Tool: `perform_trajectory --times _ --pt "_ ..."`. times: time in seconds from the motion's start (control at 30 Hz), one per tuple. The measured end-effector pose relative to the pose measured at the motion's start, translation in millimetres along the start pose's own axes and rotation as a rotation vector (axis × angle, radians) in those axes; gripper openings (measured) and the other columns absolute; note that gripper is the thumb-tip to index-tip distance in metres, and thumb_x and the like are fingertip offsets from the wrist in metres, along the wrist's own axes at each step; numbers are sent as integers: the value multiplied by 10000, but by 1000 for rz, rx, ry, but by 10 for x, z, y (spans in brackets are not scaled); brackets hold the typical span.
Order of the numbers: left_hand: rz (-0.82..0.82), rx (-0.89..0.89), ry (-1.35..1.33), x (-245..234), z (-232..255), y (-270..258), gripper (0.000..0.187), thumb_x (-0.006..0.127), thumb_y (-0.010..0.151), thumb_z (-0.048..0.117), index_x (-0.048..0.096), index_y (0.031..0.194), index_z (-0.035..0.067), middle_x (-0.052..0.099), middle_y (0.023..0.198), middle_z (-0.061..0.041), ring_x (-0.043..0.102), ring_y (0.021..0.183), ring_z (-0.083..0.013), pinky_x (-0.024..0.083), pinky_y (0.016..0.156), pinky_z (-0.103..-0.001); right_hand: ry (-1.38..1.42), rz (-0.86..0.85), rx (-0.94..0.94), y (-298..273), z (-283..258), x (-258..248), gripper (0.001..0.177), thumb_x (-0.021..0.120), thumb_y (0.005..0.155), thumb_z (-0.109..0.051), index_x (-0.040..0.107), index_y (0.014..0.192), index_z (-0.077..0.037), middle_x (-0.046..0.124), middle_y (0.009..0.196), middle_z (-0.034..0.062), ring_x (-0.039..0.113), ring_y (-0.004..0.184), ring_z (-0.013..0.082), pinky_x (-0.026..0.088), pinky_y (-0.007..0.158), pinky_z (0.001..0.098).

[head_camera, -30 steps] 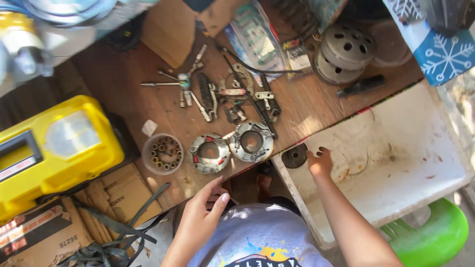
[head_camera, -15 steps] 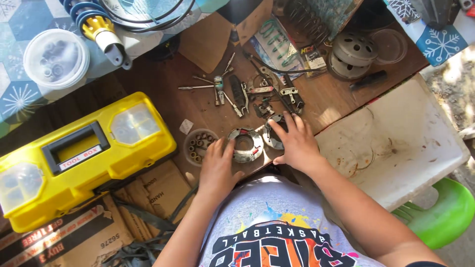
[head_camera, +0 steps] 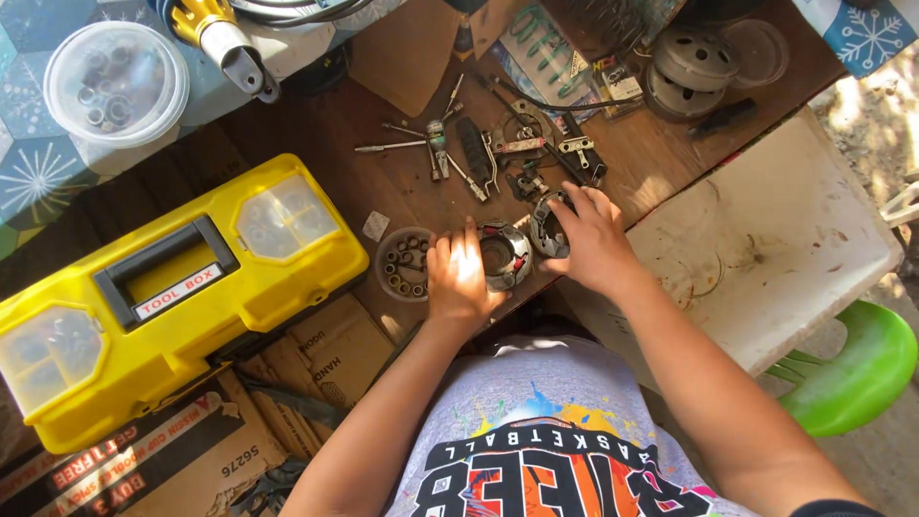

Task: The recorder is disassembling and examining motorcycle clutch and pulley components on a workbench in a garage.

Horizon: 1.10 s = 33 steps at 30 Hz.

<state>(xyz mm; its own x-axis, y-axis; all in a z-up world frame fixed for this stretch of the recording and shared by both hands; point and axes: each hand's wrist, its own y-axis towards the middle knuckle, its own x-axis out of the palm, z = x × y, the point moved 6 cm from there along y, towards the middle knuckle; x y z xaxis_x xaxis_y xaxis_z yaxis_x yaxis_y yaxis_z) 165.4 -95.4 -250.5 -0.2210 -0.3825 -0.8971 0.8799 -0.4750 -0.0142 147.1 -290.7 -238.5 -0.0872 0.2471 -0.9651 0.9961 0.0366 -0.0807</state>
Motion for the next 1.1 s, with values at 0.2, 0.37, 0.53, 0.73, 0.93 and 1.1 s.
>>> perform_trajectory --times 0.2,0.37,0.53,0.73,0.93,1.1 --pt "-25 -41 81 -207 42 -149 1171 968 558 450 436 1478 -42 550 1285 -180 412 1343 -386 230 1229 -537 128 212 -77 -257 85 53 581 879 713 -240 661 1224 -70 513 1463 173 435 1342 398 367 1125 515" --pt "28 -30 88 -192 12 -286 929 946 583 375 575 1371 51 491 1439 -178 377 1376 -381 234 1181 -548 152 189 -156 -299 153 101 438 844 783 -201 682 1172 -81 589 1374 119 490 1294 354 402 1121 482" --pt "140 -105 29 -297 -34 -404 588 891 673 299 722 1205 117 524 1447 -133 388 1396 -369 283 1186 -532 159 106 -269 -165 -33 46 487 863 763 -235 673 1190 -97 608 1315 106 505 1240 343 400 1081 480" --pt "-88 -413 -59 -57 -238 -665 326 771 884 298 746 1190 189 681 1129 -37 640 1142 -253 528 956 -445 150 -24 -297 49 -211 -10 818 943 572 -370 639 1277 -88 576 1216 141 483 1181 360 387 1019 491" --pt "-73 -363 -139 -112 -94 -660 477 770 838 320 687 1278 158 675 1118 -77 682 1012 -306 559 818 -453 78 -41 -359 192 -15 60 826 938 587 -376 643 1292 -62 579 1196 124 487 1176 340 397 1023 487" --pt "-223 -421 -109 -138 -71 -623 535 757 847 354 648 1349 205 691 1082 -84 679 1032 -294 554 854 -445 127 30 -242 275 432 -188 536 872 726 -327 702 1151 -47 634 1112 142 555 1108 366 445 943 497"
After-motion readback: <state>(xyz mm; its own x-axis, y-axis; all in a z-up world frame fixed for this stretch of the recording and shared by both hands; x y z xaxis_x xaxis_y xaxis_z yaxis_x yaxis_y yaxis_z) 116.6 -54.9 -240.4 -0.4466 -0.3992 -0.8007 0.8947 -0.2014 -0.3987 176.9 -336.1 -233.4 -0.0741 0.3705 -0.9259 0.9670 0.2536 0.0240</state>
